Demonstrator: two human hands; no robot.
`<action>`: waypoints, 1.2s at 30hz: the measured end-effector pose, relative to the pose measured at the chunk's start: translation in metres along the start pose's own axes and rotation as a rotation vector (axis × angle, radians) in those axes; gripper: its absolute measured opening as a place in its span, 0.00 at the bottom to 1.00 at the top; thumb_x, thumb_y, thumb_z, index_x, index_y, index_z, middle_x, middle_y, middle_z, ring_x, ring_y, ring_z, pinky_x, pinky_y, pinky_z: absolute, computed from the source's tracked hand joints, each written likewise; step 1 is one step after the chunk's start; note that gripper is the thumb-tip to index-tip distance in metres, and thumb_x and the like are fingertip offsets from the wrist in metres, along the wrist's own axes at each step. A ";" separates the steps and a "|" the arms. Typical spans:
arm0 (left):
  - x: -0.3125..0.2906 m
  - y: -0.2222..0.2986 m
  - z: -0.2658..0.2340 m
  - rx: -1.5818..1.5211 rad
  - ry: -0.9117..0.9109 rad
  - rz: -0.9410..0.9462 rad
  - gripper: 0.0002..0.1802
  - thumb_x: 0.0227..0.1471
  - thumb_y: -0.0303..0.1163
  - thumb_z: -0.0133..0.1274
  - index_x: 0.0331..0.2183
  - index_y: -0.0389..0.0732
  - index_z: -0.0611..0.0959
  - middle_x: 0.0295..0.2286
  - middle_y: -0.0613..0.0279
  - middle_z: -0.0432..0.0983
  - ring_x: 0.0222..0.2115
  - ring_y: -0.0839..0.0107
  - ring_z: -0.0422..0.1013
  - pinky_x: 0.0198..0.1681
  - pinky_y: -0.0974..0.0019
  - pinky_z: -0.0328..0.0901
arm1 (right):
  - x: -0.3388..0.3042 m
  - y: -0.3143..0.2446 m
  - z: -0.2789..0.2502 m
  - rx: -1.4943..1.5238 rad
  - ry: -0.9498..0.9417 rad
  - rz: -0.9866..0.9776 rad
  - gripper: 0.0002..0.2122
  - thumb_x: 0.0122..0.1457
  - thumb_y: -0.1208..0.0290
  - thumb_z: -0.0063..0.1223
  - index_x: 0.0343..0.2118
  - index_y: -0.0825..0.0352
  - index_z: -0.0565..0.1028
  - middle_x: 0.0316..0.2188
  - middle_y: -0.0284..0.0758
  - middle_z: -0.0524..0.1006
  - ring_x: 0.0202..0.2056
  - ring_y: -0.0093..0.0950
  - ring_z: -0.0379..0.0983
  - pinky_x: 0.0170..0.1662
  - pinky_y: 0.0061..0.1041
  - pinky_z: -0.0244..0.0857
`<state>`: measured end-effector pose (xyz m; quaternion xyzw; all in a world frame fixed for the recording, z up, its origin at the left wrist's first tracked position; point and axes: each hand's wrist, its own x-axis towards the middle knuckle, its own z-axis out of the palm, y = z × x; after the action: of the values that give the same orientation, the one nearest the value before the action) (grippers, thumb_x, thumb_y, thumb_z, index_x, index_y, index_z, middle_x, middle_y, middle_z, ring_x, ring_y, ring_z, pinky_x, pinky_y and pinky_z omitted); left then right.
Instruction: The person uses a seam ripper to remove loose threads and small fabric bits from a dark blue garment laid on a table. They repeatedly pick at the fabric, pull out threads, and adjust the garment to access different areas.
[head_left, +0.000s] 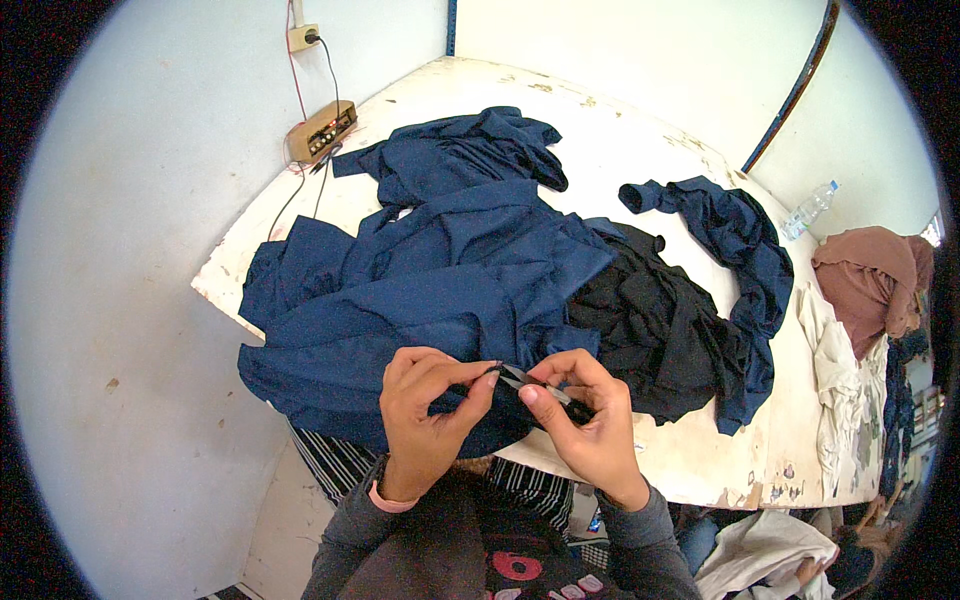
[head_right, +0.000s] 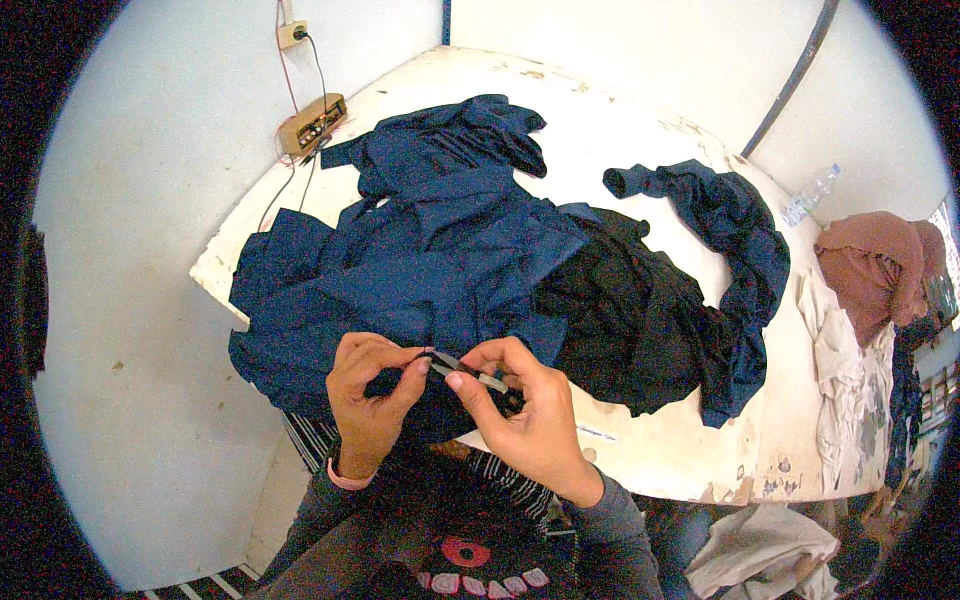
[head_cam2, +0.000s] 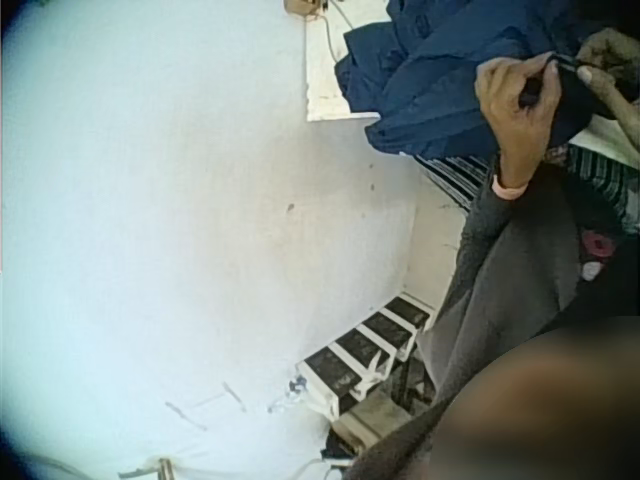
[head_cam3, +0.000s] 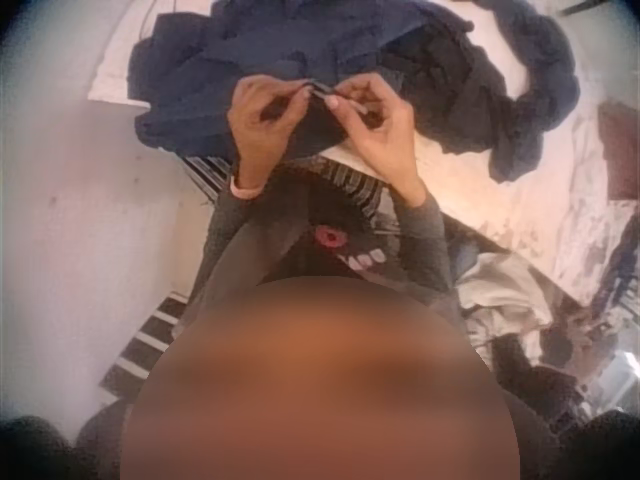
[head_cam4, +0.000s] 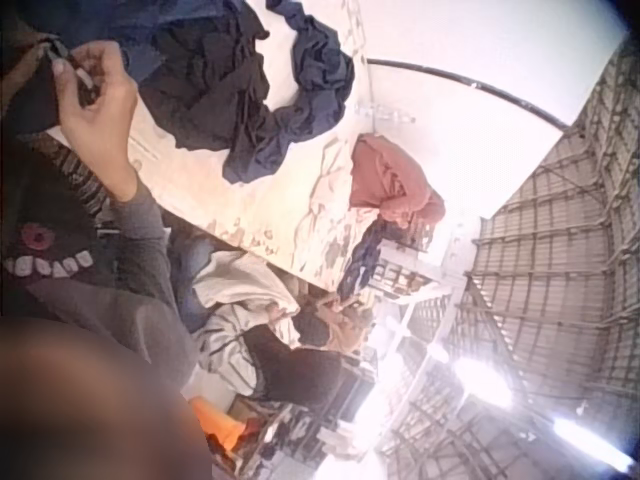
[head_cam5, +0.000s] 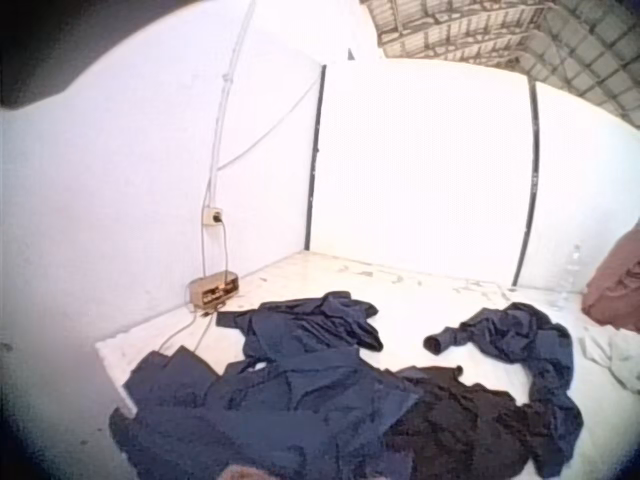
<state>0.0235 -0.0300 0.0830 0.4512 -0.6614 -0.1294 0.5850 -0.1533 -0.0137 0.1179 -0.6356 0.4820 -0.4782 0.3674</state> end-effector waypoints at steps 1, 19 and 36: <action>-0.001 0.000 -0.001 0.016 0.004 0.010 0.10 0.39 0.25 0.67 0.30 0.45 0.89 0.25 0.67 0.79 0.31 0.66 0.71 0.39 0.63 0.62 | 0.000 0.001 0.000 -0.017 0.003 -0.009 0.09 0.57 0.70 0.63 0.35 0.69 0.77 0.26 0.34 0.79 0.27 0.21 0.75 0.32 0.22 0.67; -0.004 -0.001 -0.003 0.102 -0.014 0.145 0.10 0.41 0.27 0.67 0.31 0.45 0.87 0.26 0.66 0.79 0.28 0.67 0.70 0.34 0.64 0.63 | -0.003 0.006 -0.002 -0.016 -0.053 -0.031 0.10 0.57 0.76 0.62 0.40 0.71 0.76 0.34 0.33 0.80 0.35 0.17 0.74 0.37 0.16 0.67; 0.070 -0.069 -0.184 -0.083 0.370 -0.266 0.11 0.62 0.39 0.55 0.39 0.41 0.83 0.31 0.73 0.74 0.31 0.85 0.64 0.36 0.79 0.58 | 0.045 0.039 -0.054 0.087 -0.424 0.131 0.08 0.52 0.73 0.70 0.28 0.67 0.80 0.22 0.21 0.72 0.25 0.10 0.61 0.28 0.16 0.53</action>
<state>0.2243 -0.0557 0.1329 0.5260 -0.4719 -0.1473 0.6921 -0.2124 -0.0680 0.1079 -0.6727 0.4131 -0.3292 0.5181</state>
